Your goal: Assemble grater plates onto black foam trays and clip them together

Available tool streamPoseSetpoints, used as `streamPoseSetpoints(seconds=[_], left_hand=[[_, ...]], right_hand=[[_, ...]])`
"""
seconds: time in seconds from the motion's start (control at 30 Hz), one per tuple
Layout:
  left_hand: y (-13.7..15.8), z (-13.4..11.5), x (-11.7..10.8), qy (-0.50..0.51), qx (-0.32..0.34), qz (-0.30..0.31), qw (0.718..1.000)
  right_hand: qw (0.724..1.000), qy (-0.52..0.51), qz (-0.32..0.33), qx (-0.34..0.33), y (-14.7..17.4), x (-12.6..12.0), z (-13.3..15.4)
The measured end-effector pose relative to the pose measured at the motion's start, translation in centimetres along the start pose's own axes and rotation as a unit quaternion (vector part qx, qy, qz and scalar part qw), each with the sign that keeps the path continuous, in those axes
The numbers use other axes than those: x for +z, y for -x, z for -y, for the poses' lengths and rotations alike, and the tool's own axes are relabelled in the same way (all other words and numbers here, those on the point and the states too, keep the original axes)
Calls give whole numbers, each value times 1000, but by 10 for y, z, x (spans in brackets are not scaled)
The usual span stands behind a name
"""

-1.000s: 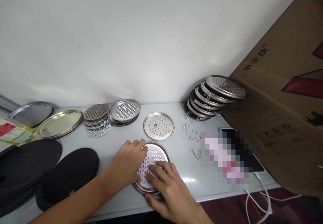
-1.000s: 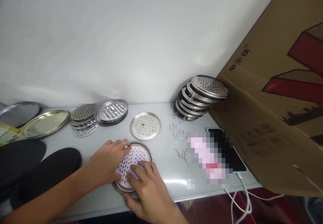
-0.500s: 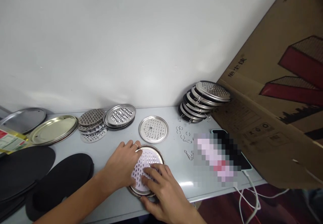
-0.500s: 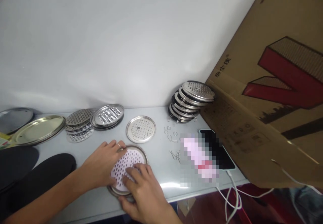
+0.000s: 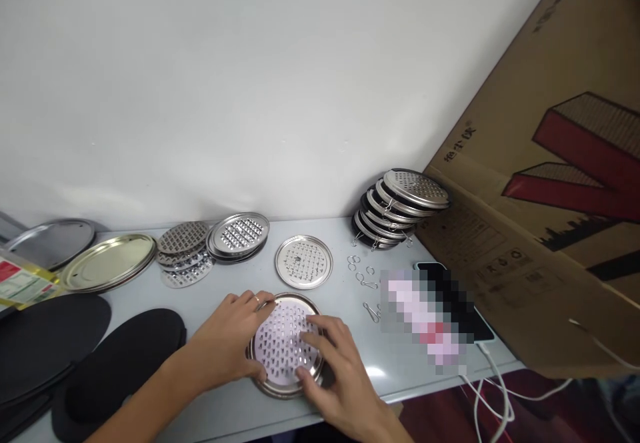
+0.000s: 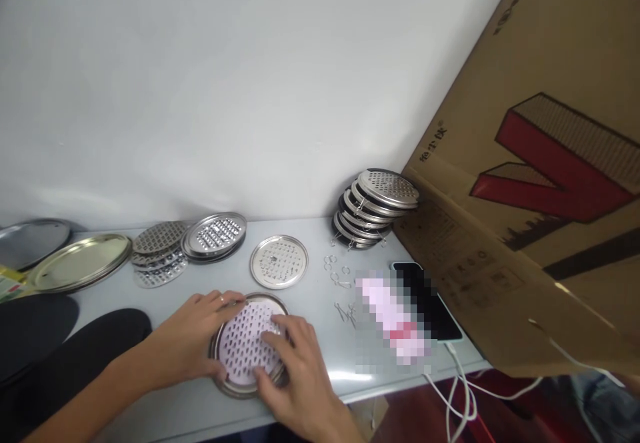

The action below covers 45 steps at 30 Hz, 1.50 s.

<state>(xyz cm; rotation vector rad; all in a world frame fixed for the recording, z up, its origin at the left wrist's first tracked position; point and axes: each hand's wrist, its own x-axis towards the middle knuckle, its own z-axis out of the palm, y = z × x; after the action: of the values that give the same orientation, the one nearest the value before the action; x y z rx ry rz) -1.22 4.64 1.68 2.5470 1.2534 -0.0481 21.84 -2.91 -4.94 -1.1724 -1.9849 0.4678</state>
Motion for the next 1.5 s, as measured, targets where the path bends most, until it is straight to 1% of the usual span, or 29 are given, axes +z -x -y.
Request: streamPoseSetpoints(seconds=[0.1, 0.17, 0.23, 0.33, 0.4, 0.57, 0.7, 0.77, 0.83, 0.93, 1.03, 1.17, 1.27, 1.33, 1.4, 1.43, 1.47, 1.5], left_hand=[[18, 9, 9, 55, -23, -28, 998], [30, 10, 19, 81, -36, -41, 995], [41, 10, 31, 98, -43, -56, 993], [52, 11, 49, 107, -47, -84, 990], [55, 13, 56, 102, -43, -101, 989], [53, 19, 64, 76, -18, -144, 987], [51, 20, 70, 68, -13, -185, 980], [50, 19, 73, 67, -12, -193, 979], [49, 19, 75, 64, -8, -198, 978], [47, 18, 76, 54, 4, -202, 978], [45, 17, 76, 39, 20, -205, 978], [44, 17, 77, 43, 16, -213, 976], [46, 18, 78, 79, -9, -213, 974], [48, 17, 78, 126, -28, -228, 965], [48, 14, 74, 201, -44, -252, 946], [47, 12, 71, 245, -52, -260, 933], [46, 10, 68, 287, -62, -265, 919], [44, 7, 64, 323, -73, -261, 907]], right_hand=[[998, 50, -25, 40, -9, -9, -17], [990, 123, -12, 63, -21, -15, -30], [987, 150, 3, 65, -35, -20, -43], [982, 176, 24, 57, -55, -24, -58], [980, 188, 37, 51, -65, -25, -64], [981, 184, 59, 20, -76, -26, -69], [986, 157, 56, -14, -76, -31, -70], [990, 134, 38, -26, -75, -36, -69], [994, 104, 5, -30, -75, -42, -67], [996, 48, -69, -20, -73, -55, -58], [989, -13, -150, 17, -69, -66, -42], [966, -97, -225, 83, -60, -76, -24], [947, -170, -238, 135, -56, -77, -17], [922, -260, -215, 191, -54, -72, -14], [876, -370, -164, 262, -53, -63, -10], [854, -409, -136, 292, -53, -56, -8], [839, -430, -113, 313, -52, -49, -6], [831, -439, -97, 328, -51, -42, -4]])
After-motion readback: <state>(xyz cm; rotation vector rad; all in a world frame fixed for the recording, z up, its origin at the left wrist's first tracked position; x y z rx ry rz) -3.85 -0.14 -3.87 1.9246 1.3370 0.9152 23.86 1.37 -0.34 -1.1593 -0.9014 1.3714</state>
